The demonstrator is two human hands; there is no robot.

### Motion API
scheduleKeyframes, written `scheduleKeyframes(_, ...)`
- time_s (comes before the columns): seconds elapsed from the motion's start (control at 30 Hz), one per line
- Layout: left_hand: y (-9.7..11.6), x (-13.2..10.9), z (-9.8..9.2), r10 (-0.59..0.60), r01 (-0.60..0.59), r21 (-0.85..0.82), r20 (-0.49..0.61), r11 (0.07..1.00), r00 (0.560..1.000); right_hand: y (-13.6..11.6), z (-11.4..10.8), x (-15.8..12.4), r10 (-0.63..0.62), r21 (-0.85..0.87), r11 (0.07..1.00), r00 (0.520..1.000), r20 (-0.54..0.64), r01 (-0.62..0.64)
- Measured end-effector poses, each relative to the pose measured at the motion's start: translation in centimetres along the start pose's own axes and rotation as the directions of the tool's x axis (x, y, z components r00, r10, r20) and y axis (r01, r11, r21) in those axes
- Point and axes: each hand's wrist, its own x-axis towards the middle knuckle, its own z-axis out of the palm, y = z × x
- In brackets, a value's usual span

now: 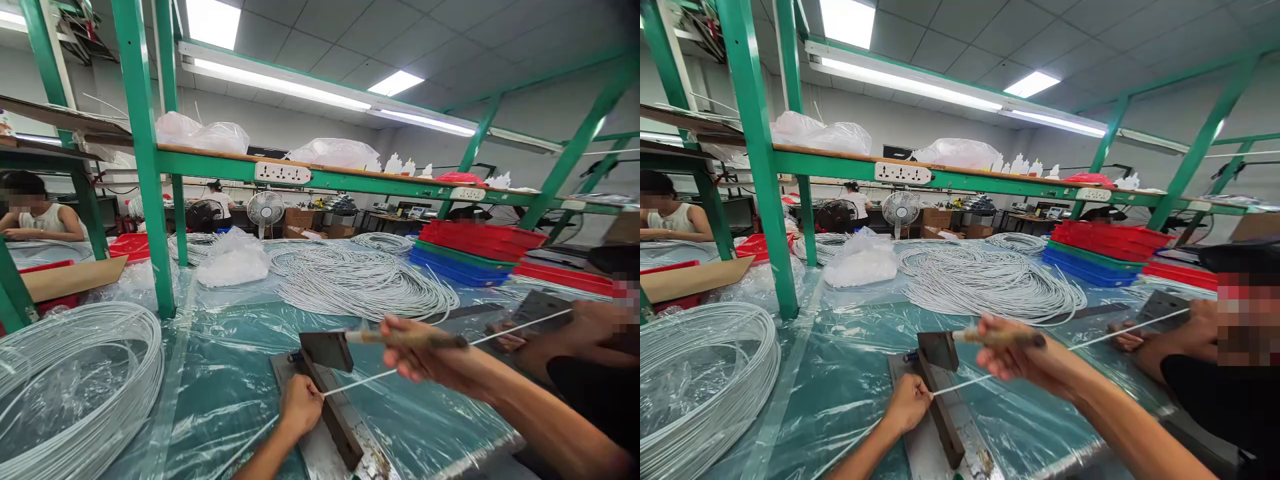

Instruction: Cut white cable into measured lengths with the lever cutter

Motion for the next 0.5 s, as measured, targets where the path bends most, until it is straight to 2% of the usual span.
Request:
scheduleKeyframes(0.1,0.0,-0.1,-0.1,0.028,-0.028,0.026,-0.007,0.999,1.0,4.2,-0.5,-3.5,0.109,-0.061,0.992,0.994,0.03,-0.107)
scheduleKeyframes(0.2,0.0,-0.2,-0.2,0.047,-0.046,0.059,-0.013,0.997,0.999,7.2,0.1,-5.2,0.177,-0.039,0.983,0.984,-0.034,-0.179)
scheduleKeyframes(0.3,0.2,-0.5,-0.3,0.06,-0.057,0.099,-0.026,0.993,0.998,9.3,1.3,-5.7,0.231,-0.012,0.973,0.97,-0.082,-0.232)
scheduleKeyframes(0.37,0.4,-0.7,-0.4,0.067,-0.063,0.119,-0.029,0.991,0.997,10.4,1.9,-5.6,0.238,-0.056,0.969,0.969,-0.069,-0.242)
scheduleKeyframes(0.5,0.5,-0.9,-0.5,0.078,-0.073,0.133,-0.03,0.988,0.997,12.0,1.8,-5.1,0.157,-0.195,0.967,0.987,-0.044,-0.163)
